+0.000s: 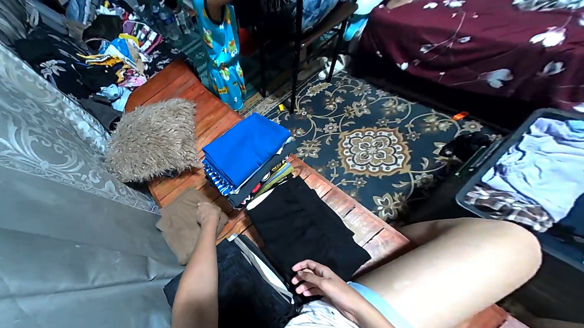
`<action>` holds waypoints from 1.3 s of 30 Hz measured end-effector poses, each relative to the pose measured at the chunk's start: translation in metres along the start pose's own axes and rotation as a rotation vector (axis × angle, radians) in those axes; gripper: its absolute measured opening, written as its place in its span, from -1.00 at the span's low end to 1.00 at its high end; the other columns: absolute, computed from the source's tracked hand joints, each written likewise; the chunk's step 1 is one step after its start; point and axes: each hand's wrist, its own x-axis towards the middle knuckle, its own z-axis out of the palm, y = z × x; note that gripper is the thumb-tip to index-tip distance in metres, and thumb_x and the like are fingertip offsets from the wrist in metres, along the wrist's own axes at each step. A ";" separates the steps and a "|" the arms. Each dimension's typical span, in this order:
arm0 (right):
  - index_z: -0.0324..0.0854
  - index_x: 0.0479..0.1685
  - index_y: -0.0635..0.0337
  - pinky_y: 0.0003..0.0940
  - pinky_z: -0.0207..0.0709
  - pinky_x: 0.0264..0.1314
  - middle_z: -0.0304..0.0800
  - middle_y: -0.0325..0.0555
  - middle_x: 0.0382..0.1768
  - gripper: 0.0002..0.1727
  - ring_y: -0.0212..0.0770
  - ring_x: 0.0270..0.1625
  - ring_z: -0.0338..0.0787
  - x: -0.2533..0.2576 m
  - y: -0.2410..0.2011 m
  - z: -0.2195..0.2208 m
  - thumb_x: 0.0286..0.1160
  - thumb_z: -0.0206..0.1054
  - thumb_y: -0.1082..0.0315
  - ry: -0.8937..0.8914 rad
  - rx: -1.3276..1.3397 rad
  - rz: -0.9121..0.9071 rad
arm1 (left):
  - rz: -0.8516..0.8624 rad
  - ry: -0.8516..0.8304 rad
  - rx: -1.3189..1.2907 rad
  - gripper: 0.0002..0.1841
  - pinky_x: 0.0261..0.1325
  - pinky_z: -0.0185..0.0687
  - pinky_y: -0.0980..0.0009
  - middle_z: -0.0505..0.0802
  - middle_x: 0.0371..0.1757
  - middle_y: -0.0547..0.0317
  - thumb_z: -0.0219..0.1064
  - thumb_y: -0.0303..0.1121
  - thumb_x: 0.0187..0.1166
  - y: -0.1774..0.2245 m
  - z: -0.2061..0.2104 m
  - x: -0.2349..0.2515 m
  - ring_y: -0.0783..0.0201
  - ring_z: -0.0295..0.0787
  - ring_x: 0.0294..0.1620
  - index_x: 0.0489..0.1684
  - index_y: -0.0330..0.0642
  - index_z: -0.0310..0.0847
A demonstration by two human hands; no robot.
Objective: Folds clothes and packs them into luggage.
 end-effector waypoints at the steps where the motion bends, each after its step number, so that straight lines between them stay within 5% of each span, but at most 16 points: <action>1: 0.48 0.31 0.25 -0.31 0.76 -0.05 0.82 -0.03 -0.07 -0.73 -0.19 -0.15 0.87 0.000 0.000 0.000 0.80 0.10 0.35 -0.005 -0.007 0.004 | 0.015 0.001 -0.003 -0.27 0.32 0.64 -0.20 0.69 0.36 -0.42 0.49 -0.14 0.45 0.008 0.007 -0.002 -0.27 0.71 0.35 0.48 -0.50 0.36; 5: 0.47 0.32 0.26 -0.31 0.75 -0.06 0.81 -0.04 -0.07 -0.72 -0.20 -0.15 0.87 -0.001 0.001 -0.002 0.79 0.10 0.36 -0.007 -0.014 0.003 | 0.039 -0.077 -0.051 -0.17 0.38 0.58 -0.24 0.61 0.45 -0.44 0.50 -0.15 0.43 0.019 0.017 -0.010 -0.30 0.66 0.41 0.61 -0.49 0.22; 8: 0.48 0.33 0.27 -0.32 0.75 -0.04 0.81 -0.04 -0.08 -0.72 -0.21 -0.15 0.86 -0.004 0.001 -0.004 0.79 0.10 0.36 0.008 0.005 -0.021 | 0.070 -0.139 -0.222 -0.44 0.42 0.47 -0.33 0.70 0.34 -0.47 0.21 -0.07 0.72 -0.002 -0.006 -0.009 -0.34 0.64 0.40 0.36 -0.48 0.56; 11: 0.48 0.31 0.27 -0.32 0.76 -0.03 0.81 -0.04 -0.08 -0.73 -0.21 -0.15 0.86 -0.004 0.002 -0.005 0.80 0.09 0.36 0.009 0.020 -0.028 | 0.063 0.131 -0.276 -0.59 0.34 0.49 -0.41 0.71 0.32 -0.48 0.28 -0.21 0.65 -0.050 -0.035 -0.013 -0.44 0.62 0.38 0.31 -0.31 0.68; 13: 0.48 0.31 0.26 -0.33 0.75 -0.03 0.81 -0.05 -0.08 -0.73 -0.22 -0.15 0.86 -0.003 0.001 -0.004 0.80 0.10 0.37 0.004 0.017 -0.022 | -0.039 0.272 -0.280 -0.32 0.40 0.37 -0.45 0.43 0.59 -0.52 0.47 -0.20 0.48 -0.086 -0.039 -0.005 -0.52 0.35 0.58 0.61 -0.23 0.41; 15: 0.49 0.31 0.26 -0.34 0.74 -0.03 0.80 -0.06 -0.08 -0.73 -0.23 -0.15 0.85 -0.002 0.000 -0.002 0.79 0.12 0.36 0.001 0.011 -0.012 | -0.156 0.195 -0.315 -0.07 0.54 0.33 -0.35 0.31 0.68 -0.56 0.56 -0.08 0.45 -0.117 -0.030 0.002 -0.50 0.28 0.64 0.78 -0.25 0.13; 19: 0.48 0.30 0.25 -0.35 0.74 -0.05 0.80 -0.06 -0.08 -0.74 -0.24 -0.16 0.85 0.000 0.000 -0.001 0.79 0.12 0.36 -0.003 -0.009 -0.009 | -0.161 0.043 -0.262 -0.26 0.57 0.41 -0.16 0.66 0.41 -0.47 0.48 -0.03 0.56 -0.150 -0.011 0.012 -0.29 0.57 0.51 0.51 -0.48 0.42; 28: 0.48 0.29 0.24 -0.37 0.73 -0.04 0.80 -0.10 -0.10 -0.74 -0.27 -0.16 0.85 -0.004 0.004 -0.006 0.79 0.12 0.35 0.009 0.034 -0.045 | -0.150 0.069 -0.220 -0.35 0.60 0.40 -0.07 0.63 0.47 -0.42 0.50 -0.20 0.56 -0.158 -0.016 0.026 -0.22 0.53 0.57 0.54 -0.43 0.43; 31: 0.50 0.29 0.26 -0.37 0.72 0.00 0.78 -0.12 -0.10 -0.72 -0.30 -0.14 0.82 -0.007 0.007 -0.006 0.74 0.16 0.35 0.037 -0.041 -0.127 | -0.169 0.208 -0.198 -0.22 0.59 0.41 -0.10 0.43 0.63 -0.50 0.52 -0.22 0.52 -0.149 -0.017 0.012 -0.33 0.39 0.64 0.68 -0.37 0.24; 35: 0.58 0.28 0.24 -0.31 0.72 0.11 0.80 -0.15 -0.06 -0.67 -0.28 -0.06 0.82 -0.035 0.008 -0.011 0.65 0.21 0.30 0.135 -0.159 -0.325 | 0.229 0.468 -0.097 -0.47 0.46 0.37 -0.38 0.47 0.54 -0.59 0.33 -0.39 0.60 -0.110 -0.024 -0.019 -0.55 0.41 0.53 0.55 -0.39 0.44; 39: 0.58 0.18 0.29 -0.27 0.76 0.10 0.83 -0.11 -0.17 -0.74 -0.22 -0.13 0.85 -0.063 0.015 -0.029 0.67 0.15 0.39 0.181 0.207 -0.401 | 0.628 0.244 -0.030 -0.66 0.48 0.23 -0.47 0.67 0.44 -0.30 0.27 -0.23 0.73 -0.069 -0.030 -0.003 -0.43 0.44 0.53 0.31 -0.18 0.73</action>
